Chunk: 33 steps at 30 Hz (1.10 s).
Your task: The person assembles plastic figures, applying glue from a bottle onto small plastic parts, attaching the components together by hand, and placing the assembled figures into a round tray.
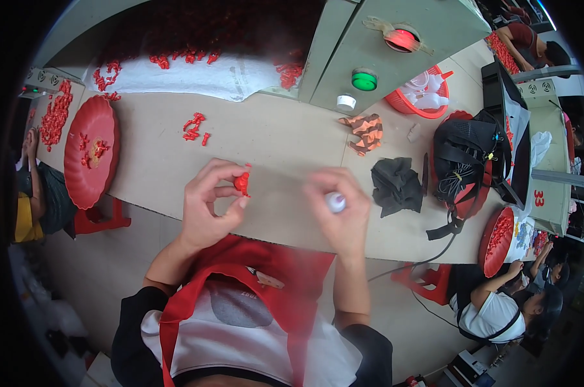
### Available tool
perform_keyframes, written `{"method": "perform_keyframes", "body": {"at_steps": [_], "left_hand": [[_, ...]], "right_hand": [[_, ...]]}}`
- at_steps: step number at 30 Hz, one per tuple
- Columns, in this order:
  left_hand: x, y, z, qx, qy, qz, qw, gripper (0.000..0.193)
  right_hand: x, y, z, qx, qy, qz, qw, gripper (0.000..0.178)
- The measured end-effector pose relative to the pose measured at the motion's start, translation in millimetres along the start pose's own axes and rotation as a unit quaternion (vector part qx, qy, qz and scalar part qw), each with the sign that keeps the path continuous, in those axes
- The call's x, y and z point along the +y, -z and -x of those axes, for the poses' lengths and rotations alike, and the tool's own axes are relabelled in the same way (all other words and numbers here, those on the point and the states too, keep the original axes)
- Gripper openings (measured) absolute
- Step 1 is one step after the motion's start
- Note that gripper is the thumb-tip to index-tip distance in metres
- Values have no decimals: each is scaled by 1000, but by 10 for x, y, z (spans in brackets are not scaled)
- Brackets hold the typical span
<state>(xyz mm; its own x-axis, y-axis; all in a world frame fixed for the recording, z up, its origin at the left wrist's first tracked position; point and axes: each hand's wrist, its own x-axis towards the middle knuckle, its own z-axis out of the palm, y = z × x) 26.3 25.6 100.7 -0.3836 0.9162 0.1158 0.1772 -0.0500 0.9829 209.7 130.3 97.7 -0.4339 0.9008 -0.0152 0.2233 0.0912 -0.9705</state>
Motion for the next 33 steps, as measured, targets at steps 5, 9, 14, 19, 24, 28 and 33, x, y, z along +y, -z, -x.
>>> {"method": "perform_keyframes", "body": {"at_steps": [5,9,14,19,24,28,33], "left_hand": [[-2,-23,-29,61,-93,-135,985,38],[-5,-64,-76,53,-119,-176,976,40],[50,-267,-100,4,-101,-241,965,41],[-113,-134,72,24,3,-161,987,35],[-220,-315,-190,-36,-123,-196,972,35],[-155,-454,-233,-46,-4,-157,987,34],[-189,-555,-327,-62,8,-97,993,31]], "right_hand": [[-94,-294,87,-82,-19,-82,993,15],[-116,-313,38,-78,-17,-65,995,13],[-44,-148,92,0,10,-1,1000,8],[78,-427,-411,-33,193,-76,978,12],[349,-220,-636,61,263,-15,963,10],[372,-282,-633,80,239,-13,968,11],[338,-250,-672,96,260,-26,961,13]]}}
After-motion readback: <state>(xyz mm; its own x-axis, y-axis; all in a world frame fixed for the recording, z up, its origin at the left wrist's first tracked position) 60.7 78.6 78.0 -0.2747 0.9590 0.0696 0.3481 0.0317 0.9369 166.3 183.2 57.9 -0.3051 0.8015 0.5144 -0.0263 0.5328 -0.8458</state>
